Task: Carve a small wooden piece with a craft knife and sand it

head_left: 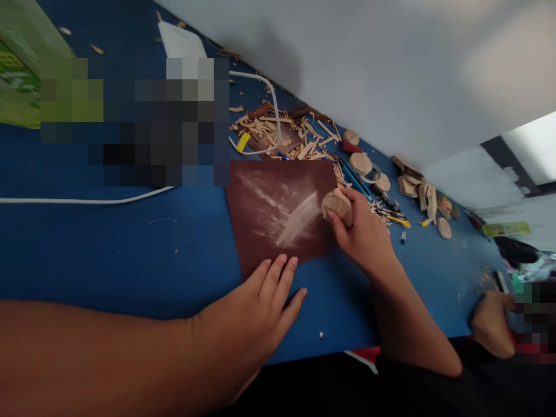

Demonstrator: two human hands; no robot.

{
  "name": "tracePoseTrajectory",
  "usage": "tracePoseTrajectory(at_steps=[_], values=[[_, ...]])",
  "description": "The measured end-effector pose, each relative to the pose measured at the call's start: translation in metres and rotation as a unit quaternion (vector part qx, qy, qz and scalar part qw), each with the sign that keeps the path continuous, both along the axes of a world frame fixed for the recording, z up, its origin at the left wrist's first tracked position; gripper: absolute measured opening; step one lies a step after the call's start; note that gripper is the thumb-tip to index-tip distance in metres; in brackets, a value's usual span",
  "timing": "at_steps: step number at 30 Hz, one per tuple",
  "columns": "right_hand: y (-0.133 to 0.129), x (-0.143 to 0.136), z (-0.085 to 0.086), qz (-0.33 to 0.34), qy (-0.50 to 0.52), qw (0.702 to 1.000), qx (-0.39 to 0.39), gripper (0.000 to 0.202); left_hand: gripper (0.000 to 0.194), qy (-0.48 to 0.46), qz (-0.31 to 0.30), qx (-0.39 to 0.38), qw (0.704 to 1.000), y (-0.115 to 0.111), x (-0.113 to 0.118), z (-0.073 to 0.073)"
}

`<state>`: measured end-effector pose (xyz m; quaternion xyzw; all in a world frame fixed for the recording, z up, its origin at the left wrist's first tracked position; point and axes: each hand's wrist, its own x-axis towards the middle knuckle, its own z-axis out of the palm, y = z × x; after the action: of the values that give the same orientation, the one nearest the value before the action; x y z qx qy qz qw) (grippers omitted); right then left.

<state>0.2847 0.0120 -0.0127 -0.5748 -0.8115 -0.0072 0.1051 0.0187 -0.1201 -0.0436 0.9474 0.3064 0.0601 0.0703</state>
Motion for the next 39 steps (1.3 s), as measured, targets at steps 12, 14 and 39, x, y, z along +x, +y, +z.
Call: tracePoseTrajectory(at_steps=[12,14,39], values=[[-0.005,-0.001,0.004,0.102,0.118,0.988,-0.004,0.038,0.106,0.005,0.000,0.008,1.000,0.000,0.000,0.001],[-0.001,-0.002,-0.004,0.087,0.125,0.988,0.037,0.027,0.108,0.012,-0.005,0.010,1.000,0.001,0.000,0.002],[-0.009,-0.012,-0.014,0.040,0.088,0.995,0.025,0.046,0.101,0.020,-0.009,0.017,1.000,0.002,0.000,0.004]])
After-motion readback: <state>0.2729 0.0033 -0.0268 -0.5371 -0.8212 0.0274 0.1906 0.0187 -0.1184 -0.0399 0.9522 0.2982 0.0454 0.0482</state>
